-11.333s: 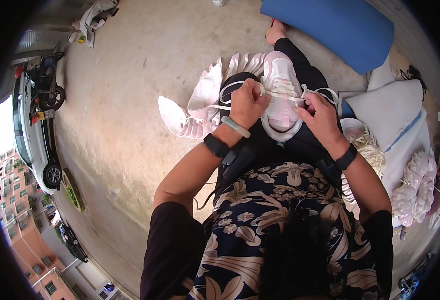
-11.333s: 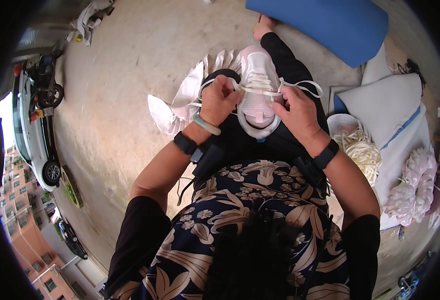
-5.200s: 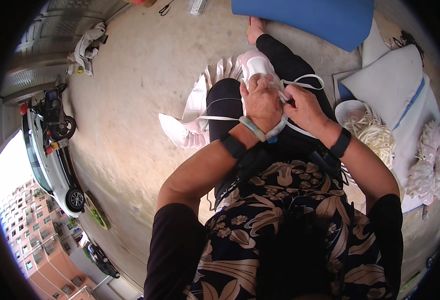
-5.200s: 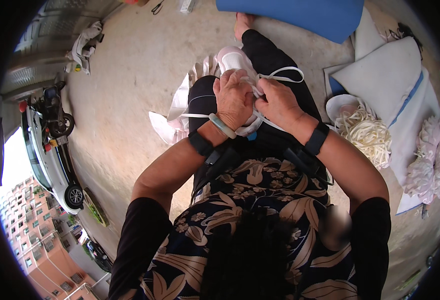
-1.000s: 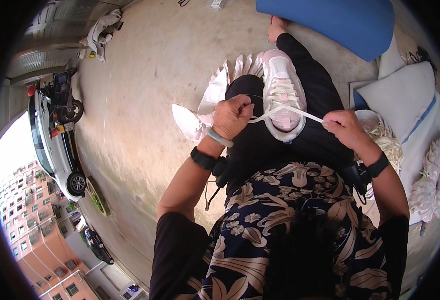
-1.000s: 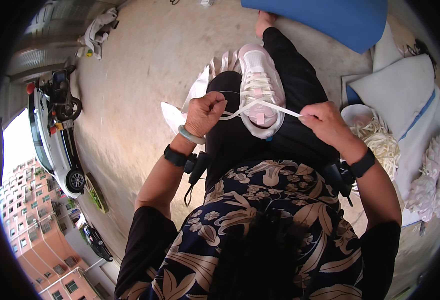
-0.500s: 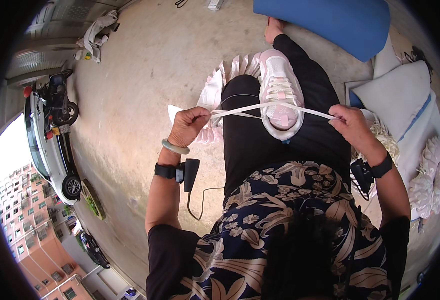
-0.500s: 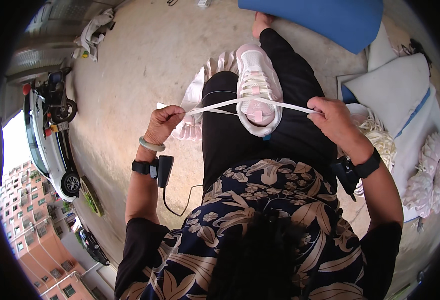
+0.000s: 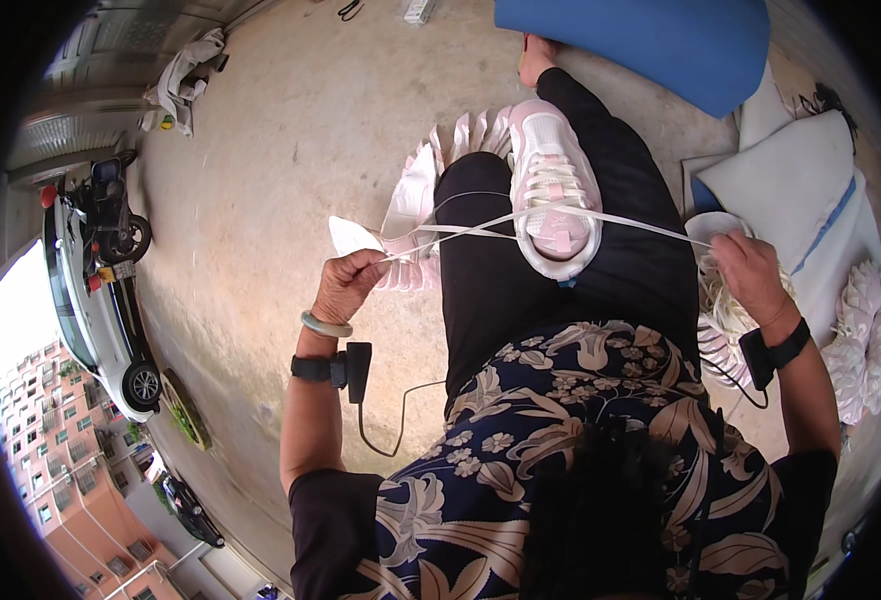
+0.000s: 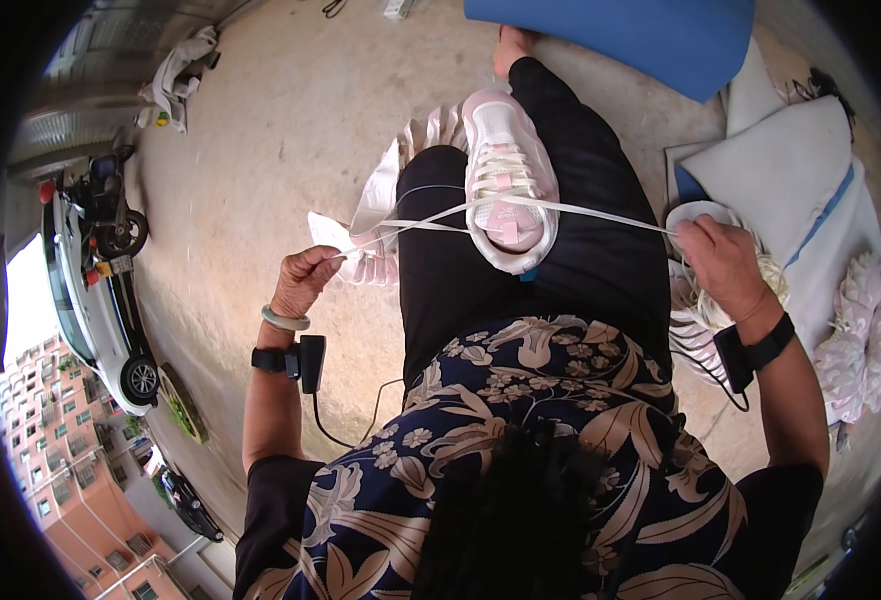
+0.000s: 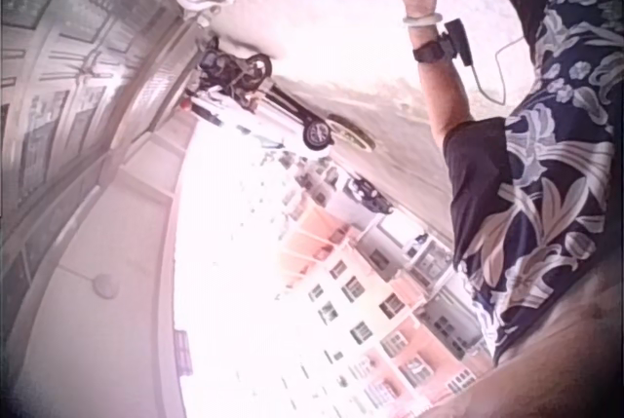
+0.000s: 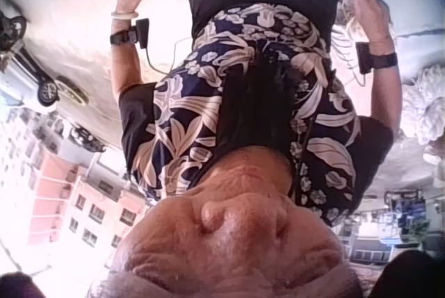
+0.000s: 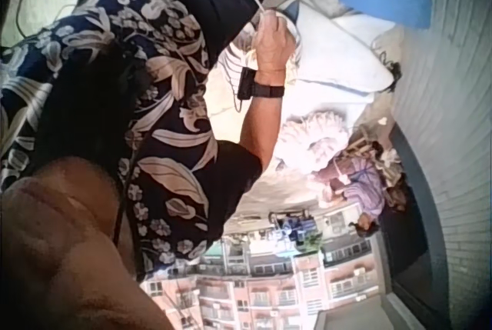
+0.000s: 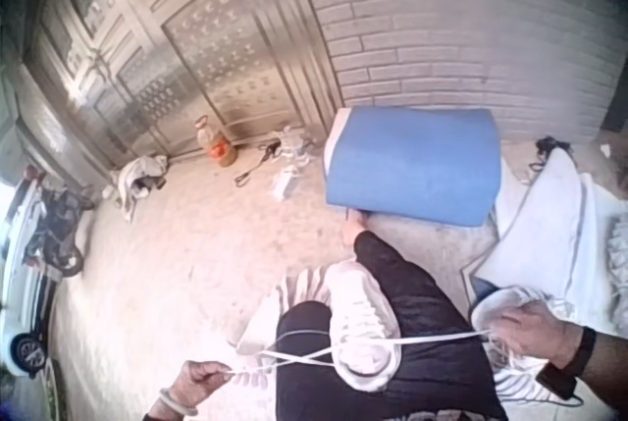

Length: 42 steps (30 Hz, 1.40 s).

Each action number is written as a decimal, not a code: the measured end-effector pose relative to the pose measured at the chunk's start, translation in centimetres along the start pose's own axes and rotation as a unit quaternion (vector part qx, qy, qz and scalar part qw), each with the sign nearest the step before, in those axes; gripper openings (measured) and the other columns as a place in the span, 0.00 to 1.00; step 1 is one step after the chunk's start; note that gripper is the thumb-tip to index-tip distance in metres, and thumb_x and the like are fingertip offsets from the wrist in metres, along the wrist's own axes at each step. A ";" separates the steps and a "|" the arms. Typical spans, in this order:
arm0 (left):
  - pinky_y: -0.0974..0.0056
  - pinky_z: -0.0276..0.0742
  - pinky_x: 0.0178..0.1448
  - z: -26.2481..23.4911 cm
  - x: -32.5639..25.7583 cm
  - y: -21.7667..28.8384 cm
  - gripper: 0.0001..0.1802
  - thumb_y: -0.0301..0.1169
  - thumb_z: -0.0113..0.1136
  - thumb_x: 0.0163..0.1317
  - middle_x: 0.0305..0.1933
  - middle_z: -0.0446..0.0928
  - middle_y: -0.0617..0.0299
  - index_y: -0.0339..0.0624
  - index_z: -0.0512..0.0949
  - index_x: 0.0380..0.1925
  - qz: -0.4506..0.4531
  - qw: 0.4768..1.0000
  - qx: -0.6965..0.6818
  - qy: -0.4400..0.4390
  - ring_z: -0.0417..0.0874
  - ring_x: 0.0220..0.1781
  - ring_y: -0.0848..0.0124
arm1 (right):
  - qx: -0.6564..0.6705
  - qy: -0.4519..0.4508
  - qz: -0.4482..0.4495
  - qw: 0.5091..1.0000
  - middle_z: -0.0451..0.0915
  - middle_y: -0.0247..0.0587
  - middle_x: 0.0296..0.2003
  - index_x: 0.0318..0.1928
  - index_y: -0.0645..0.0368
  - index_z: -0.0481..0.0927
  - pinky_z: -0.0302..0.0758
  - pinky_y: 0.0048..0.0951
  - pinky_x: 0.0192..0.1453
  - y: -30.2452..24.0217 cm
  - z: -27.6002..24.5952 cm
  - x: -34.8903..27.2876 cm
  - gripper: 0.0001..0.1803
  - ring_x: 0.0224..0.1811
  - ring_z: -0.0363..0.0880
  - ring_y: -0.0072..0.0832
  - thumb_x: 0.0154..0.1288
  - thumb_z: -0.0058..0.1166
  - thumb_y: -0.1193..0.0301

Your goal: The recorder is lacing a pink and white shoe while sitting on a tiled floor.

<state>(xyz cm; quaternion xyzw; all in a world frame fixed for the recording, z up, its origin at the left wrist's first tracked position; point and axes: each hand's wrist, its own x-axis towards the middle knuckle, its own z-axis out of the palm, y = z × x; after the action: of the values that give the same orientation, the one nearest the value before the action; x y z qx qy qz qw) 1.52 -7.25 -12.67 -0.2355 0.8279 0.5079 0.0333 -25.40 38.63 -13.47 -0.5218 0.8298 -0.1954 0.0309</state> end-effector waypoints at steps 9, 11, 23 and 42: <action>0.57 0.73 0.30 -4.0 -0.6 -3.7 0.05 0.33 0.58 0.54 0.25 0.76 0.49 0.45 0.78 0.27 -0.025 0.942 0.333 0.027 0.77 0.29 0.50 | -0.066 -0.064 0.100 0.991 0.73 0.48 0.28 0.37 0.62 0.73 0.74 0.38 0.33 6.2 -0.4 -4.3 0.09 0.29 0.75 0.45 0.55 0.44 0.78; 0.56 0.73 0.30 -4.4 -0.7 -4.5 0.05 0.34 0.57 0.55 0.25 0.76 0.49 0.45 0.78 0.27 -0.031 0.925 0.377 0.039 0.78 0.30 0.50 | -0.068 -0.043 0.108 0.991 0.73 0.49 0.28 0.36 0.62 0.72 0.74 0.39 0.33 8.0 0.2 -5.3 0.07 0.29 0.75 0.47 0.56 0.44 0.78; 0.73 0.60 0.12 4.0 3.1 2.7 0.15 0.37 0.55 0.57 0.14 0.70 0.62 0.34 0.78 0.29 -0.267 0.959 -0.079 -0.047 0.67 0.10 0.77 | 0.452 0.009 0.472 0.757 0.65 0.21 0.16 0.28 0.54 0.77 0.54 0.16 0.15 3.2 4.4 0.4 0.10 0.15 0.57 0.09 0.63 0.49 0.65; 0.72 0.75 0.19 13.0 9.4 8.2 0.08 0.30 0.52 0.61 0.19 0.75 0.59 0.36 0.73 0.28 -0.210 0.928 -0.280 -0.127 0.73 0.12 0.76 | 0.678 -0.019 0.362 0.640 0.71 0.25 0.20 0.34 0.57 0.78 0.66 0.13 0.21 -4.9 7.7 10.9 0.10 0.18 0.66 0.11 0.61 0.54 0.63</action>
<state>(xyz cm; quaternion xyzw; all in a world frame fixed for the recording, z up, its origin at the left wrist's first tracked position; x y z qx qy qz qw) -12.72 3.60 -14.97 -0.3372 0.5730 0.7258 0.1765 -24.16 24.95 -17.10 -0.0164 0.5869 -0.6659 0.4603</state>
